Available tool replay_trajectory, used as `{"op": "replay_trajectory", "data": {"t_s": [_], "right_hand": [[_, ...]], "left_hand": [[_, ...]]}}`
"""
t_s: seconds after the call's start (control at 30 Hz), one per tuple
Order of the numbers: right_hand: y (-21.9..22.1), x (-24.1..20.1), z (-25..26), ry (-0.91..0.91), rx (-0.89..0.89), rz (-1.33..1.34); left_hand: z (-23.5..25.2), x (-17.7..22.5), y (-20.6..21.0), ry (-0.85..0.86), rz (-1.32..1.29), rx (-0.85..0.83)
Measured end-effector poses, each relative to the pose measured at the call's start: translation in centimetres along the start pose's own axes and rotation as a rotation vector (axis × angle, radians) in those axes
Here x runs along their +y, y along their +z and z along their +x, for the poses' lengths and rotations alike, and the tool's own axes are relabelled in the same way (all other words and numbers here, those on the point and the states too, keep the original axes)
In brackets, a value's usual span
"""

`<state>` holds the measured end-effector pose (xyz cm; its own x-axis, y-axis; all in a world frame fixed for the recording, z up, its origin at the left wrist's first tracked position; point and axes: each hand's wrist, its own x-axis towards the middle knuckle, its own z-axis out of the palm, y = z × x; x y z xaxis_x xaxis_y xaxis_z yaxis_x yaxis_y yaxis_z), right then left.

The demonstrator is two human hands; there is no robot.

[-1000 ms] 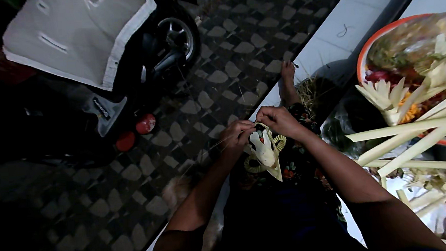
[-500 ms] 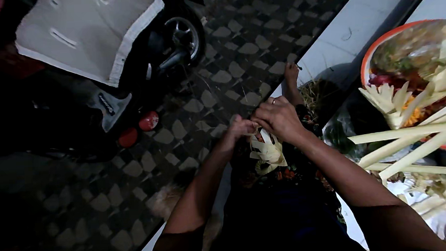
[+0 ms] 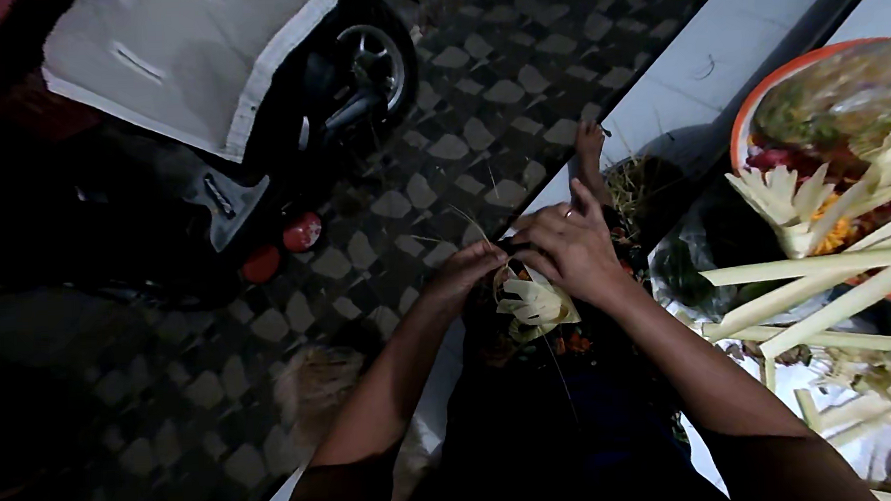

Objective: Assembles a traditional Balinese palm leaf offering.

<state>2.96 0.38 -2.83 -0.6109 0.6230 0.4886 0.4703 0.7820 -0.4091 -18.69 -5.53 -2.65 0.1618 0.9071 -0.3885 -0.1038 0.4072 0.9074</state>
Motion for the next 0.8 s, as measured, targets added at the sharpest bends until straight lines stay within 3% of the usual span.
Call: {"op": "replay_trajectory", "data": {"t_s": [0.13, 0.8], "right_hand": [[1.1, 0.3, -1.0, -0.051, -0.111, 0.062], [1.8, 1.0, -0.8, -0.072, -0.069, 0.014]], "left_hand": [[-0.4, 0.3, 0.0, -0.034, 0.107, -0.04], [-0.8, -0.4, -0.7, -0.032, 0.177, -0.117]]}}
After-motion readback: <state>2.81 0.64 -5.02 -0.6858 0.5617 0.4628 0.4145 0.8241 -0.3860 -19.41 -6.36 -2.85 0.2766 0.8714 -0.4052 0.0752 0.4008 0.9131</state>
